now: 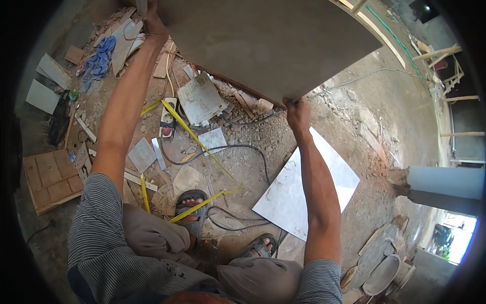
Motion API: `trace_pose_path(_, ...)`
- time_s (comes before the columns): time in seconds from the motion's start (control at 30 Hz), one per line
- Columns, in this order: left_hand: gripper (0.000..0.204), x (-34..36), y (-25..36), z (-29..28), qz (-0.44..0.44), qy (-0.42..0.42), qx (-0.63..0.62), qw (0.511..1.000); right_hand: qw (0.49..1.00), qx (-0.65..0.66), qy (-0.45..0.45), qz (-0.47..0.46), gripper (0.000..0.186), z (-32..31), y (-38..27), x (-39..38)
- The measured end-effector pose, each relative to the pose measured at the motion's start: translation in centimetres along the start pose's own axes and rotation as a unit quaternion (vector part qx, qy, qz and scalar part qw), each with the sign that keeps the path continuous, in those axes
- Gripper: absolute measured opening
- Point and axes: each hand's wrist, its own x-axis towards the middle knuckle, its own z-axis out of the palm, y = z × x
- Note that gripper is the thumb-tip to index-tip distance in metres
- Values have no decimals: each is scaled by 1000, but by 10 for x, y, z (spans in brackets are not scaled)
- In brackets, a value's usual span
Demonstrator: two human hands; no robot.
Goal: The person measures two floor tiles using a tape measure and a pencil, then uses a handheld angle grinder to cut one of the tiles on the floor.
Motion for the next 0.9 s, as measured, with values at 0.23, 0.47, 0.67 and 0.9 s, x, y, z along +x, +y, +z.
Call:
trace_pose_path(0.23, 72, 0, -37, -48, 14, 74, 125, 989, 994, -98, 16, -34, 17, 26, -5, 6)
trace_pose_path(0.47, 60, 6, -63, -80, -12, 65, 177, 982, 991, -96, 22, -94, 13, 30, 11, 13)
trace_pose_path(0.67, 58, 12, -62, -62, -85, 37, 162, 982, 975, -190, 49, -107, 23, 31, 30, 14)
trace_pose_path(0.9, 61, 15, -68, -55, -71, 46, 192, 978, 972, -194, -70, -111, 34, -30, -21, -68)
